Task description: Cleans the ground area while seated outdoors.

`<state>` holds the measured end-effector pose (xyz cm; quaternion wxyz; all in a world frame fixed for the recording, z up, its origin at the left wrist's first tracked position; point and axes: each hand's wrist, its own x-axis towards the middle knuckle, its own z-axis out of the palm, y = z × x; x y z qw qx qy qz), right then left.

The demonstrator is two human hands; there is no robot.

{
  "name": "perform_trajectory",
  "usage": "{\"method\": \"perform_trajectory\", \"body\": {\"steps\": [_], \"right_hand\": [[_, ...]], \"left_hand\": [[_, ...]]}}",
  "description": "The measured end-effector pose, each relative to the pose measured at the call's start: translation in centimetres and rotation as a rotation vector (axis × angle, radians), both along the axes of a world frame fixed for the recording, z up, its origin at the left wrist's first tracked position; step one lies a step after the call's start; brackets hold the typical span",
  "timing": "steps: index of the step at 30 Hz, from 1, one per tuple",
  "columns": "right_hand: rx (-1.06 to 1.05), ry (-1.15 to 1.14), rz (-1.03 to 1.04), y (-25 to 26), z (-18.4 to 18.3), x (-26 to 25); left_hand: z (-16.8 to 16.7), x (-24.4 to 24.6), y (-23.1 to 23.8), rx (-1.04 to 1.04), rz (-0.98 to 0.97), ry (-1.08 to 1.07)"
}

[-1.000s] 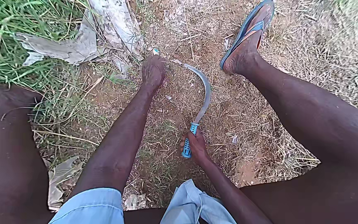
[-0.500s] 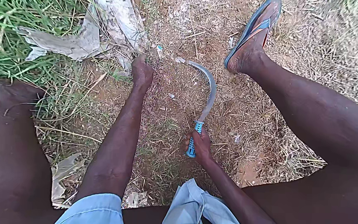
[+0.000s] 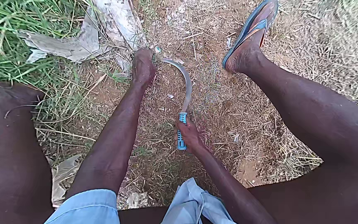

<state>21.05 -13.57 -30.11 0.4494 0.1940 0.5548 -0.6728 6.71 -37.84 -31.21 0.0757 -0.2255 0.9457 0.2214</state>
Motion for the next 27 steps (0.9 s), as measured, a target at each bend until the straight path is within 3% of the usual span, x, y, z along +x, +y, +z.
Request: {"method": "perform_trajectory", "body": {"steps": [4, 9, 11, 16, 18, 23, 27], "right_hand": [[-0.002, -0.020, 0.109, -0.2, -0.5, 0.3], [-0.048, 0.031, -0.146, -0.4, 0.5, -1.8], [-0.037, 0.059, -0.144, -0.9, 0.5, -2.3], [0.078, 0.176, 0.478, 0.6, -2.3, 1.7], [0.058, 0.162, 0.517, 0.7, -2.6, 3.5], [-0.005, 0.044, 0.162, 0.3, -1.1, 1.8], [0.007, -0.008, -0.149, 1.4, -1.2, -0.2]], "left_hand": [[0.1, 1.3, -1.0, -0.007, 0.014, -0.006], [0.0, 1.4, -1.8, 0.000, 0.070, 0.020], [-0.1, 1.4, -1.9, 0.000, 0.069, 0.023], [0.4, 0.7, -2.1, -0.003, 0.076, 0.061], [0.9, 2.3, -2.3, 0.003, 0.120, 0.063], [1.4, 7.0, -4.6, 0.041, 0.294, 0.177], [1.0, 9.5, -5.1, 0.037, 0.308, 0.118]]}}
